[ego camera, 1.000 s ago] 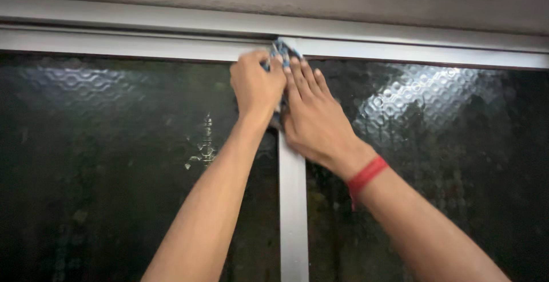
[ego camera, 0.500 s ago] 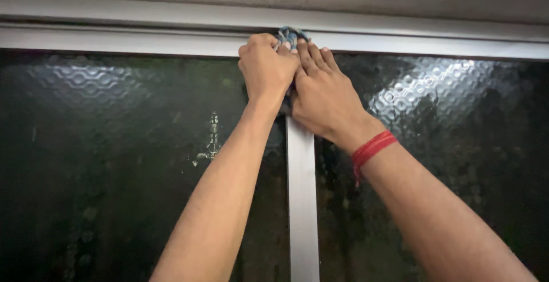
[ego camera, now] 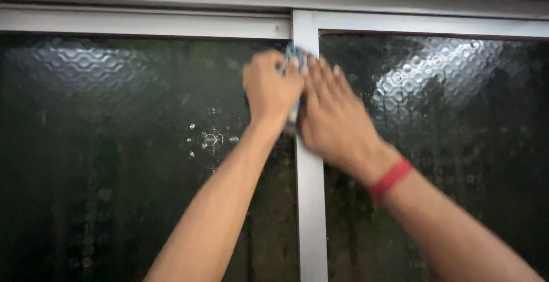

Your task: The person sprays a cleaning solution onto a sliding window and its frame, then wipes the surfaces with a cloth. They clean the glass, the top, side, and bottom frames, and the track area.

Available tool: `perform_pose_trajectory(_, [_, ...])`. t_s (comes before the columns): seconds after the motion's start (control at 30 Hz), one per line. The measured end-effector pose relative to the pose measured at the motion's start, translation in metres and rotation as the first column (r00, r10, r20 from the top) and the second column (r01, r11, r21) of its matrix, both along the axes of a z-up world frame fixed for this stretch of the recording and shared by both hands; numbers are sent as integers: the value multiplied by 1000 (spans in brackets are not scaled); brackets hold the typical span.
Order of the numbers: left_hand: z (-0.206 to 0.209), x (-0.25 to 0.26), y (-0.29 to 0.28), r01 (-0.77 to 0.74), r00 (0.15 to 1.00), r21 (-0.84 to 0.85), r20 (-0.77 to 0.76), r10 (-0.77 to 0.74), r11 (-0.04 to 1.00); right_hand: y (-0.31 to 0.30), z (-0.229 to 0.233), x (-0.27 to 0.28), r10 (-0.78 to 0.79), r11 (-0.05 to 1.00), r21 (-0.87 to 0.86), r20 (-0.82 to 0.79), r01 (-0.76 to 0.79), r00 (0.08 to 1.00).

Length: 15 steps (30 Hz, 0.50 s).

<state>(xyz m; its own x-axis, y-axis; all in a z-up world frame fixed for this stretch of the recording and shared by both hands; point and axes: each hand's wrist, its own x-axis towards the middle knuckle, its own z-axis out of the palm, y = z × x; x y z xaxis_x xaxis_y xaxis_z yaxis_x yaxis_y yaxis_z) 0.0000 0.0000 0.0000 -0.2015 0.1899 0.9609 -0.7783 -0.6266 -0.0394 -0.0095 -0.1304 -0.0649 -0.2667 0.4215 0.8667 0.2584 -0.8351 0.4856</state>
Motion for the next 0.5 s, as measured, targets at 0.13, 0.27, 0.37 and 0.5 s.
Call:
perform_pose_trajectory(0.13, [53, -5, -7, -60, 997, -51, -44, 58, 997, -3, 57, 7, 63, 998, -1, -19, -63, 998])
perform_pose_trajectory(0.27, [29, 2, -3, -73, 996, -46, -63, 70, 996, -4, 27, 15, 96, 995, 5, -26, -95, 995])
perform_pose_trajectory(0.37, [-6, -3, 3, -91, 993, -28, -73, 89, 995, -2, -6, 6, 84, 996, -9, -48, -84, 995])
perform_pose_trajectory(0.5, [-59, -12, 7, -117, 984, 27, -129, 119, 993, 0, -53, -8, 169, 984, -33, -87, -172, 982])
